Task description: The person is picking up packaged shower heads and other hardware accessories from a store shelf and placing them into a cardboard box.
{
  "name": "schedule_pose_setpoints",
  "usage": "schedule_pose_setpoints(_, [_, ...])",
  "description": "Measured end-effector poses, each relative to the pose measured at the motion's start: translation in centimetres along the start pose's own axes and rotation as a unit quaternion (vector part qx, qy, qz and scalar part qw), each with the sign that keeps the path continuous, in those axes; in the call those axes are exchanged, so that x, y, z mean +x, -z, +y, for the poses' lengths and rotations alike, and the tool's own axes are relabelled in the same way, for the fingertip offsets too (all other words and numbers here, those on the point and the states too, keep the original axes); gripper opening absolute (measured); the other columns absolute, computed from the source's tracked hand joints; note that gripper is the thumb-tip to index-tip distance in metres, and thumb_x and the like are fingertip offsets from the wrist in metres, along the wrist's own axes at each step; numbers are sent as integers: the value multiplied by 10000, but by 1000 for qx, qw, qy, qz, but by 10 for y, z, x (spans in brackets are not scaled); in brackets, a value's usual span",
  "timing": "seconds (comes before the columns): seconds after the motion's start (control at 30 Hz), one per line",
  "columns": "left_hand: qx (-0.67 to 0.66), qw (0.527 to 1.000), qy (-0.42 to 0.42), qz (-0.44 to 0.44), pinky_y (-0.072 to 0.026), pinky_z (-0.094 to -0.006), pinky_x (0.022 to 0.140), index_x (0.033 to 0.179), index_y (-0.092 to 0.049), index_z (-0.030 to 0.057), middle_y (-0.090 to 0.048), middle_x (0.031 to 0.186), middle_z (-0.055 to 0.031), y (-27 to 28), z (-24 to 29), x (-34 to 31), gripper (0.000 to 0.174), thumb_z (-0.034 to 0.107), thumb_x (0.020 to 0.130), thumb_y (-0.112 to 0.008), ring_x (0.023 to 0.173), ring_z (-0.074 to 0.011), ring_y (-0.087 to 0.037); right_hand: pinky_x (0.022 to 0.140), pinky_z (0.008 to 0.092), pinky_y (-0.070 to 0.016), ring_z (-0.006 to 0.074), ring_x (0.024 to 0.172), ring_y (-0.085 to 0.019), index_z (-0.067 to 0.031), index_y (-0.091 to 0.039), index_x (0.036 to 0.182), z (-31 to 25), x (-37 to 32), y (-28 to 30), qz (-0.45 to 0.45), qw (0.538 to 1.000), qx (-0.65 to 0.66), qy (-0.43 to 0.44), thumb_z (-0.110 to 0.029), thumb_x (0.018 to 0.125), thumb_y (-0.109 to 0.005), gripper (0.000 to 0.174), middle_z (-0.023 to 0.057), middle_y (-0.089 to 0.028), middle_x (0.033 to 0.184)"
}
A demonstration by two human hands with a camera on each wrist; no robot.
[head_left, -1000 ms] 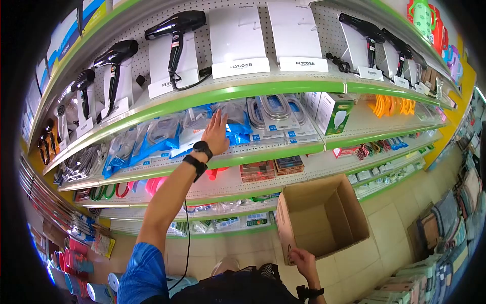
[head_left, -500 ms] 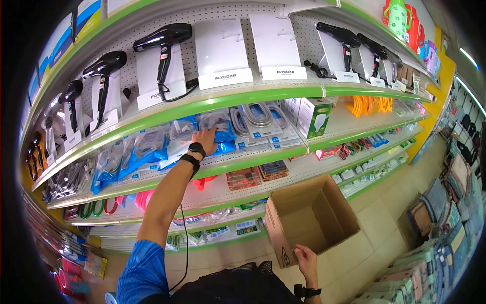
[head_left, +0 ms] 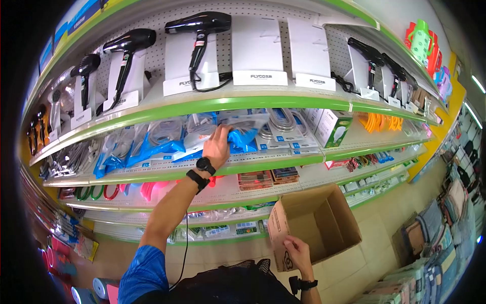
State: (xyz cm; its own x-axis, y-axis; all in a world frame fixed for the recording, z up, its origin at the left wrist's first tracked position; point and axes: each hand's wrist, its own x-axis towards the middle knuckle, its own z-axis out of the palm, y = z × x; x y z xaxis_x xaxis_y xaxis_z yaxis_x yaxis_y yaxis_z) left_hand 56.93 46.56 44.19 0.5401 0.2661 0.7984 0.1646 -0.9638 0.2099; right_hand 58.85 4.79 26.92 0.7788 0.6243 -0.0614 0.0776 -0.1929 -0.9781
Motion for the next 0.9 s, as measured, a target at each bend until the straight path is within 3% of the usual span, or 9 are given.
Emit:
schedule_pose_setpoints(0.1, [-40,999,10,19,-534,-475,717,1169,-507,73,-605,1112,-146,13,8,-17,434,-47,757,-570,959,-411,-615,821,267,-504,129,931,-630,48,-573,1281,-41,34,-23,-83,988,100,85,-173,963,-618,390,113,-696,1033])
schedule_pose_setpoints(0.23, [-56,998,3,36,-542,-445,747,1139,-535,59,-626,1159,-171,30,21,-36,445,-82,724,-615,1010,-408,-621,961,412,-501,288,1179,-578,11,-321,1463,-69,110,-71,-201,939,277,38,-332,1003,-561,622,234,-526,1346])
schedule_pose_setpoints(0.33, [-38,996,-42,70,-566,-448,815,1134,-564,56,-618,1210,-173,31,26,-62,442,-95,719,-559,1097,-395,-615,997,446,-482,330,1238,-538,-14,-331,1451,-112,147,-104,-222,889,401,-6,-370,1006,-539,607,225,-490,1390])
schedule_pose_setpoints(0.4, [-47,995,-59,63,-566,-441,858,1112,-585,55,-605,1248,-180,41,38,-82,435,-106,708,-562,1150,-398,-600,1007,452,-481,310,1215,-559,-30,-400,1406,-137,160,-119,-291,776,558,-50,-349,1007,-538,529,193,-529,1361])
schedule_pose_setpoints(0.5, [-61,992,-112,-10,-499,-472,993,1180,-590,53,-568,1312,-191,58,55,-118,548,-106,655,-588,1227,-386,-554,995,432,-494,278,1181,-587,-41,-455,1375,-137,169,-139,-217,755,614,-76,-235,993,-572,445,157,-569,1327])
schedule_pose_setpoints(0.6, [-125,987,-65,-75,-459,-480,1037,1288,-535,42,-498,1385,-217,81,63,-141,677,-111,633,-617,1283,-403,-495,959,400,-518,250,1103,-631,-38,-501,1337,-129,146,-126,-184,842,500,-82,-113,958,-589,396,146,-612,1271])
schedule_pose_setpoints(0.8, [-297,935,141,-132,-368,-466,1093,1516,-242,47,-192,1579,-242,98,50,-171,962,-101,663,-661,1372,-425,-371,876,390,-561,262,987,-671,19,-495,1310,-119,112,-102,-131,865,482,-45,43,864,-608,461,148,-651,1148])
schedule_pose_setpoints(0.87, [-644,691,251,-212,-369,-440,1088,1532,-220,38,-257,1568,-213,98,37,-177,931,-75,722,-665,1367,-342,-405,849,402,-572,266,957,-679,17,-496,1308,-115,106,-95,-122,870,478,-11,54,851,-617,473,158,-654,1127])
schedule_pose_setpoints(0.9, [-650,654,278,-269,-396,-391,1061,1537,-221,41,-354,1522,-174,96,30,-177,890,17,797,-714,1338,-260,-432,839,405,-581,276,949,-687,18,-499,1308,-115,103,-92,-120,866,485,-4,54,839,-633,488,168,-656,1134])
